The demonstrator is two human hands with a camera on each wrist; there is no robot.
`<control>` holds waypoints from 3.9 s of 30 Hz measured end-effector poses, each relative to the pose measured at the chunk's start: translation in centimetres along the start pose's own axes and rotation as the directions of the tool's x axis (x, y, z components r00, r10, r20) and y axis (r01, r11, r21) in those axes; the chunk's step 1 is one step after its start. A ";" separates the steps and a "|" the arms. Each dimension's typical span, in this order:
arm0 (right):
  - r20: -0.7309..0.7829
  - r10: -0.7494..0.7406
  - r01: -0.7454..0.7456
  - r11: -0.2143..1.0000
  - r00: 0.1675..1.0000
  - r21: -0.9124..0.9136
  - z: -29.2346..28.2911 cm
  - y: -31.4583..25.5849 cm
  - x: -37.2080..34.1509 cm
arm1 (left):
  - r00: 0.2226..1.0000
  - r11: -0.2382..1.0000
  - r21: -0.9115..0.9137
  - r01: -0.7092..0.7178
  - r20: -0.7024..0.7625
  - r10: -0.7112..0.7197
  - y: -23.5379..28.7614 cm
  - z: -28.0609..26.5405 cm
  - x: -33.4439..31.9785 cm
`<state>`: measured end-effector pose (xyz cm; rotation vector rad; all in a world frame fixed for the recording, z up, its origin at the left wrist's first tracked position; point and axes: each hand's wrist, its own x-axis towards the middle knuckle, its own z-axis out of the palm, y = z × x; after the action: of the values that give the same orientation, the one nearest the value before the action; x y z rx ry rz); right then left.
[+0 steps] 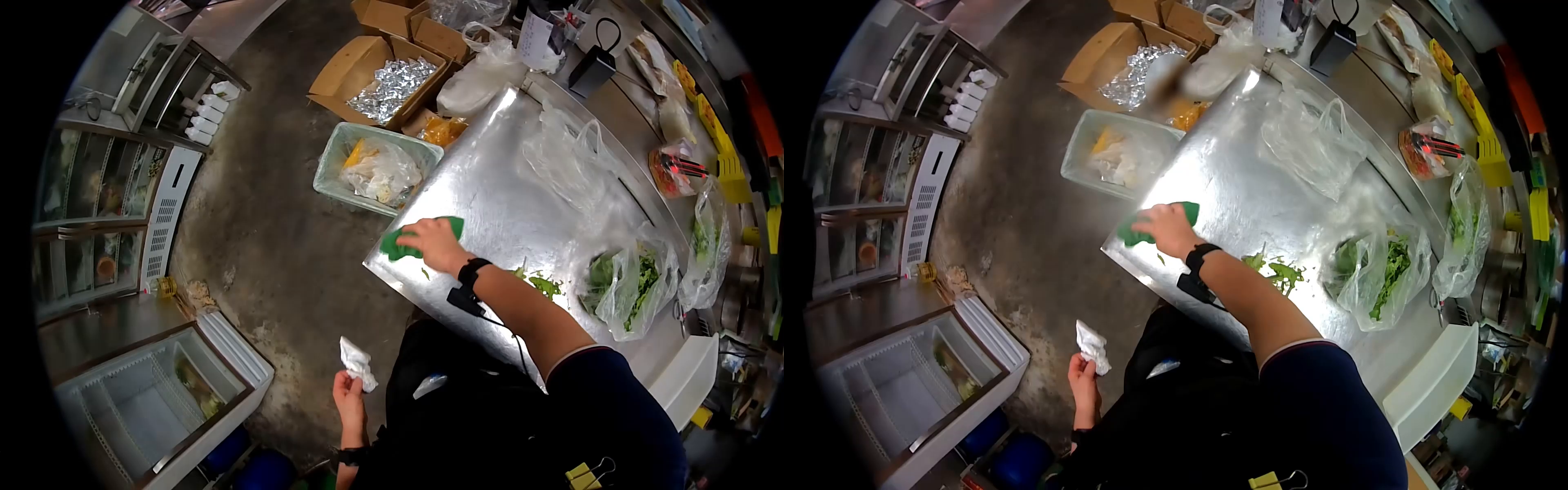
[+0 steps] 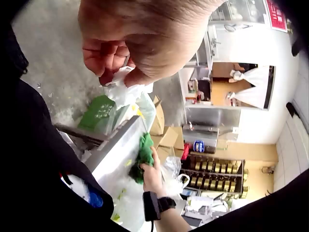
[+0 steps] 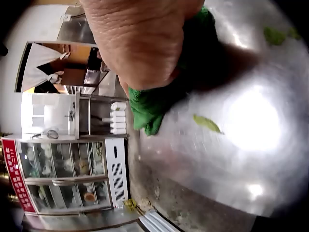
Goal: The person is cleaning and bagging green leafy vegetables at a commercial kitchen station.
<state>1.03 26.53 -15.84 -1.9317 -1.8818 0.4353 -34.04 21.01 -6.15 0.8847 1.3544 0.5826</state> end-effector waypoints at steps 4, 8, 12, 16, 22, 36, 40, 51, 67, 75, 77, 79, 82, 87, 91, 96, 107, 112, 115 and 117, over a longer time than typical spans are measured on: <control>0.117 -0.231 0.220 0.970 0.966 0.103 -1.7 -0.5 -5.4 | 0.988 0.991 0.108 -0.084 0.140 0.069 3.1 3.4 1.6; 0.214 -0.161 0.137 0.983 0.964 0.119 -5.7 3.5 -14.7 | 0.980 0.984 0.141 -0.110 0.181 0.083 4.4 4.7 2.9; 0.409 0.036 -0.074 0.994 0.912 0.076 -9.0 5.2 -19.1 | 0.960 0.972 0.201 -0.121 0.272 0.063 3.7 6.3 5.0; 0.016 0.210 -0.196 0.877 0.977 0.439 -14.1 5.8 -18.2 | 0.877 0.905 0.289 -0.312 0.455 0.157 4.7 12.0 8.4; -0.089 0.580 -0.575 0.815 0.810 0.081 -13.5 12.1 -16.0 | 0.495 0.112 0.506 -0.855 0.731 0.469 6.0 25.3 13.4; -0.172 0.446 -0.410 0.888 0.878 0.208 -13.5 3.0 -21.6 | 0.753 0.639 0.762 0.104 0.360 -0.551 -3.7 24.6 11.0; -0.274 0.700 -0.635 0.714 0.659 0.296 -15.8 9.5 -24.3 | 0.788 0.510 0.858 0.059 0.273 -0.552 -2.9 25.8 10.4; -0.096 0.749 -0.708 0.654 0.656 0.267 -6.2 3.1 -25.9 | 0.848 0.485 0.874 0.022 0.240 -0.472 -3.0 26.3 9.8; 0.002 0.994 -0.935 -0.104 -0.110 0.340 -3.9 1.7 -36.3 | 0.827 0.509 0.861 -0.002 0.287 -0.484 -3.4 26.1 10.4; -0.350 0.881 -0.799 0.448 0.318 0.401 -4.4 -2.8 -27.9 | 0.794 0.576 0.817 -0.025 0.366 -0.485 -3.4 25.7 10.6; -0.478 0.827 -0.715 0.523 0.296 0.464 -6.6 -4.5 -27.6 | 0.775 0.577 0.816 -0.031 0.384 -0.501 -3.3 25.5 10.7; -0.608 0.724 -0.658 0.635 0.326 0.405 -9.1 -6.2 -28.8 | 0.759 0.597 0.801 -0.039 0.412 -0.503 -3.3 24.5 10.7; -0.642 0.709 -0.613 0.654 0.293 0.443 -10.0 -8.5 -32.5 | 0.668 0.522 0.595 -0.611 0.742 -0.064 -6.1 23.4 8.7; -0.583 0.811 -0.819 0.296 -0.057 0.491 -2.7 -8.2 -39.5 | 0.258 0.079 0.250 -0.965 0.959 0.120 -6.8 26.6 0.4; -0.570 0.788 -0.896 0.051 -0.235 0.440 1.1 -7.3 -40.0 | 0.163 -0.085 0.174 -0.981 0.979 0.123 -9.4 30.3 -0.9; -0.544 0.806 -0.902 0.032 -0.231 0.431 0.7 -7.4 -40.2 | -0.137 -0.176 -0.124 -0.976 0.989 0.063 -12.0 31.0 0.6; -0.525 0.824 -0.897 0.047 -0.214 0.439 0.6 -7.3 -40.6 | 0.595 0.778 0.612 -0.145 0.682 -0.425 -5.9 35.6 0.1; -0.537 0.815 -0.894 0.057 -0.215 0.445 0.5 -7.3 -40.7 | 0.259 0.906 0.400 0.137 0.869 -0.422 0.6 43.4 -9.5; -0.529 0.818 -0.891 0.046 -0.226 0.452 0.2 -7.5 -40.6 | 0.130 0.853 0.498 0.155 0.846 -0.517 -2.1 46.1 -15.1; -0.515 0.832 -0.886 0.065 -0.206 0.459 0.1 -7.5 -40.8 | 0.094 0.828 0.530 0.184 0.829 -0.552 -6.6 47.0 -14.7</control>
<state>-7.19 -14.09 -14.62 -2.6231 0.3225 -0.1195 8.81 -3.99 -3.77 0.8152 0.3423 -0.6537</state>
